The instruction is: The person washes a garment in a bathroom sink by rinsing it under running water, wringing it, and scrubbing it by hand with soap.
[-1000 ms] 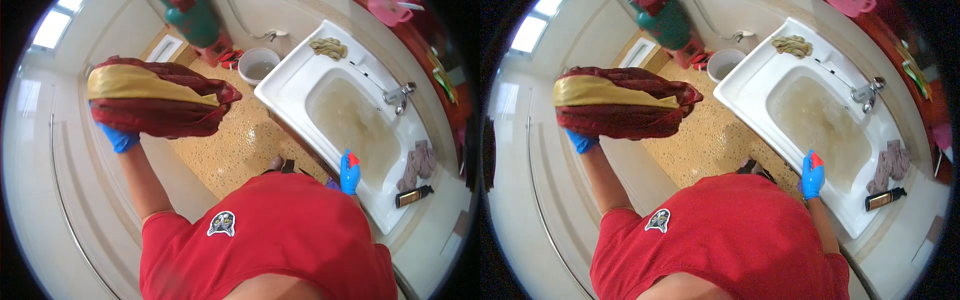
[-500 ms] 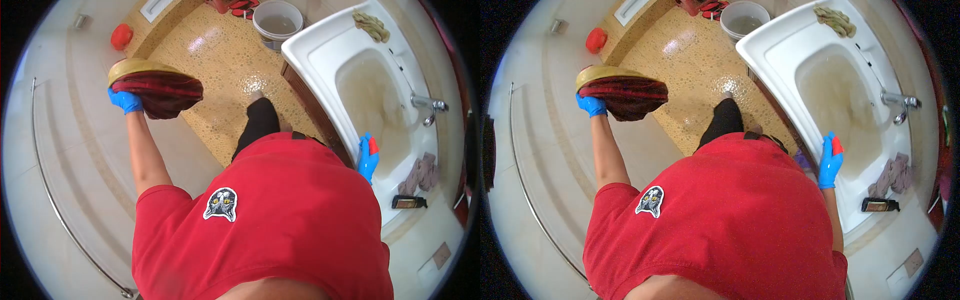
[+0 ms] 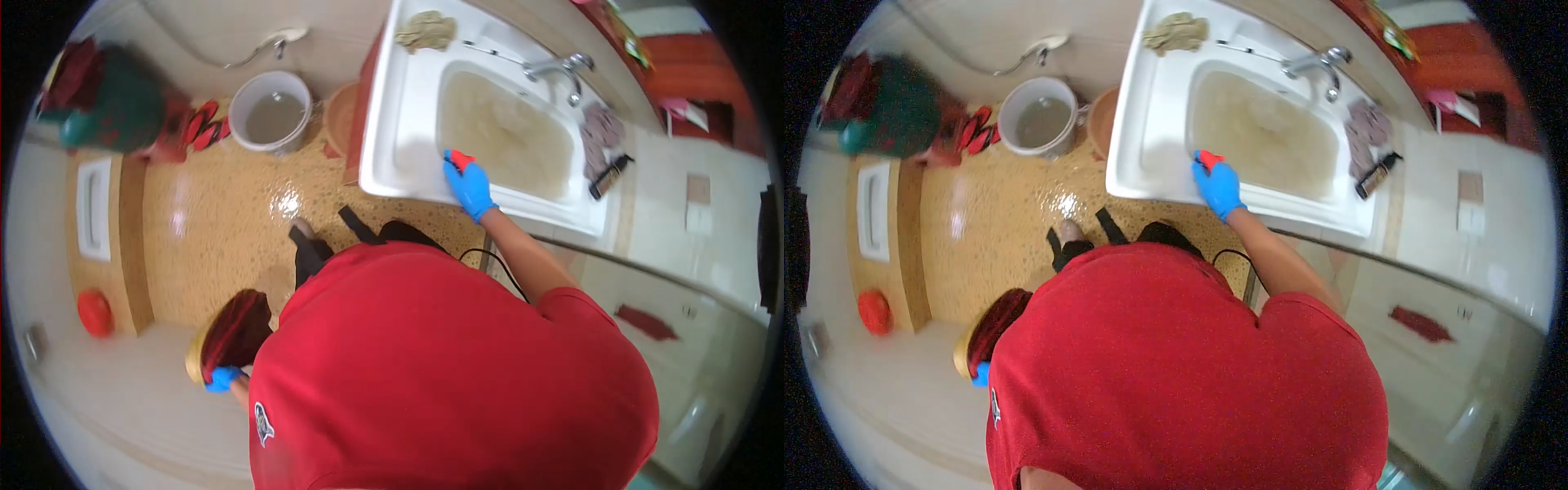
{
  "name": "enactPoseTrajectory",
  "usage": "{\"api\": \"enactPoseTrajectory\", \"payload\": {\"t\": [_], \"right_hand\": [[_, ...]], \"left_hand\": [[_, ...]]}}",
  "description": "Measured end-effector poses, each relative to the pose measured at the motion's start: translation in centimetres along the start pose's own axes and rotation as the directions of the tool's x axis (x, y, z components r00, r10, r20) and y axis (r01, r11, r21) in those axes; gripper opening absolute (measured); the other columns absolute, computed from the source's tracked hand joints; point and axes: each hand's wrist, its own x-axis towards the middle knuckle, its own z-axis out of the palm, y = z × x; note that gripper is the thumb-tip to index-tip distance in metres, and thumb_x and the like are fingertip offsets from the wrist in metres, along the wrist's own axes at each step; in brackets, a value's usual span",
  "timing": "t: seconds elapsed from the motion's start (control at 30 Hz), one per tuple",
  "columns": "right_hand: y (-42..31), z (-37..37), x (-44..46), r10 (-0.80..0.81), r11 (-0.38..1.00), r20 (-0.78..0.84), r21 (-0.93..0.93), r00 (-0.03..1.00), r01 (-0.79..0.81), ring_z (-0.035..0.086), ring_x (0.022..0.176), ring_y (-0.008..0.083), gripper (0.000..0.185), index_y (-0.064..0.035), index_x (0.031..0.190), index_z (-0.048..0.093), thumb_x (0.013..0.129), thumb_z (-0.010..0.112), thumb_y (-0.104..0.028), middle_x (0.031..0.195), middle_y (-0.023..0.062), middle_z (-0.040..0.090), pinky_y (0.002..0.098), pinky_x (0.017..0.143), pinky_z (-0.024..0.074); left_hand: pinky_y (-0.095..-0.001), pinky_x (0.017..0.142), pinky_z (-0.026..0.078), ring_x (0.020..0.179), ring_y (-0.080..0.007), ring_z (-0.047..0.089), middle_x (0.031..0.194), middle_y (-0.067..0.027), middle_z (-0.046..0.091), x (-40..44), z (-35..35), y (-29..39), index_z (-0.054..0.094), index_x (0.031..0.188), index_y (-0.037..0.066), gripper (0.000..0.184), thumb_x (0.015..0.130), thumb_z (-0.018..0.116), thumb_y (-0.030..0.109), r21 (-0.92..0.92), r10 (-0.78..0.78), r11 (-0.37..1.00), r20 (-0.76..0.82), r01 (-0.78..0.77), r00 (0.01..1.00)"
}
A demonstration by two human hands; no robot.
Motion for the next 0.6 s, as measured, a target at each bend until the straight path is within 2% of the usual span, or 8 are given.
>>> {"api": "enactPoseTrajectory", "payload": {"t": [0.1, 0.2, 0.3, 0.37, 0.43, 0.5, 0.57, 0.6], "right_hand": [[1.3, -0.3, 0.7, 0.205, 0.978, 0.101, 0.005, 0.973, -0.207, 0.061, 0.086, 0.0340, 0.033, -0.0057, 0.104, 0.062, 0.081, 0.059, -0.029, 0.090, 0.0207, 0.063, 0.0387, 0.076, 0.0476], [5.5, -1.0, 2.2, 0.286, 0.953, 0.167, 0.050, 0.943, -0.298, 0.060, 0.093, 0.0357, 0.035, -0.0042, 0.104, 0.061, 0.082, 0.055, -0.031, 0.096, 0.0231, 0.062, 0.0403, 0.080, 0.0465], [9.1, -3.7, 4.6, 0.296, 0.938, 0.125, -0.223, 0.947, -0.264, 0.058, 0.099, 0.0370, 0.039, -0.0033, 0.105, 0.061, 0.083, 0.051, -0.034, 0.104, 0.0245, 0.060, 0.0410, 0.084, 0.0456], [15.7, -3.4, 6.6, 0.301, 0.892, 0.021, -0.361, 0.953, -0.273, 0.056, 0.102, 0.0384, 0.040, -0.0044, 0.105, 0.060, 0.083, 0.049, -0.036, 0.109, 0.0245, 0.058, 0.0416, 0.086, 0.0451], [13.3, -7.2, 9.1, 0.417, 0.868, 0.291, -0.408, 0.861, -0.283, 0.056, 0.104, 0.0388, 0.043, -0.0046, 0.109, 0.059, 0.082, 0.049, -0.037, 0.114, 0.0237, 0.057, 0.0423, 0.088, 0.0452], [16.2, -6.9, 10.6, 0.513, 0.816, 0.298, -0.462, 0.805, -0.348, 0.056, 0.105, 0.0381, 0.045, -0.0041, 0.113, 0.059, 0.083, 0.048, -0.036, 0.116, 0.0222, 0.057, 0.0439, 0.089, 0.0455], [21.6, -4.2, 13.1, 0.412, 0.818, 0.304, -0.539, 0.859, -0.202, 0.057, 0.103, 0.0374, 0.045, -0.0032, 0.115, 0.058, 0.083, 0.046, -0.033, 0.116, 0.0215, 0.058, 0.0450, 0.089, 0.0459], [23.7, -2.6, 14.1, 0.392, 0.851, 0.293, -0.477, 0.872, -0.222, 0.057, 0.105, 0.0375, 0.044, -0.0035, 0.116, 0.057, 0.083, 0.046, -0.031, 0.117, 0.0212, 0.057, 0.0453, 0.089, 0.0457]], "left_hand": [[-0.0461, 0.084, 0.048, 0.092, -0.0305, 0.058, 0.110, -0.0165, 0.060, -0.8, 1.9, 0.9, 0.059, 0.109, -0.001, 0.034, 0.080, 0.055, 0.016, 0.150, -0.053, 0.987, -0.084, 0.065, 0.995], [-0.0459, 0.084, 0.048, 0.092, -0.0302, 0.058, 0.110, -0.0164, 0.060, -1.7, 3.5, 2.2, 0.060, 0.108, -0.001, 0.035, 0.079, 0.057, 0.017, 0.232, -0.055, 0.969, -0.146, 0.088, 0.988], [-0.0456, 0.083, 0.048, 0.092, -0.0300, 0.059, 0.110, -0.0163, 0.060, -3.4, 5.2, 3.5, 0.060, 0.108, 0.000, 0.035, 0.078, 0.058, 0.019, 0.264, -0.051, 0.959, -0.191, 0.102, 0.980], [-0.0454, 0.083, 0.048, 0.091, -0.0298, 0.059, 0.110, -0.0162, 0.060, -4.6, 5.9, 4.7, 0.061, 0.108, 0.000, 0.036, 0.078, 0.059, 0.019, 0.262, -0.033, 0.961, -0.223, 0.093, 0.974], [-0.0452, 0.083, 0.049, 0.091, -0.0296, 0.059, 0.111, -0.0161, 0.060, -6.4, 5.9, 5.9, 0.061, 0.107, 0.000, 0.036, 0.077, 0.060, 0.020, 0.248, -0.017, 0.965, -0.278, 0.089, 0.961], [-0.0450, 0.082, 0.049, 0.091, -0.0295, 0.059, 0.111, -0.0160, 0.061, -8.3, 5.8, 7.3, 0.062, 0.107, 0.001, 0.037, 0.077, 0.061, 0.021, 0.229, -0.003, 0.970, -0.343, 0.086, 0.939], [-0.0449, 0.082, 0.049, 0.091, -0.0293, 0.059, 0.111, -0.0159, 0.061, -10.3, 6.2, 9.3, 0.062, 0.107, 0.001, 0.037, 0.076, 0.062, 0.022, 0.195, 0.001, 0.977, -0.410, 0.087, 0.912], [-0.0448, 0.082, 0.049, 0.091, -0.0292, 0.059, 0.111, -0.0158, 0.061, -11.3, 6.3, 10.4, 0.062, 0.107, 0.001, 0.037, 0.076, 0.063, 0.022, 0.186, 0.008, 0.979, -0.436, 0.081, 0.900]]}}
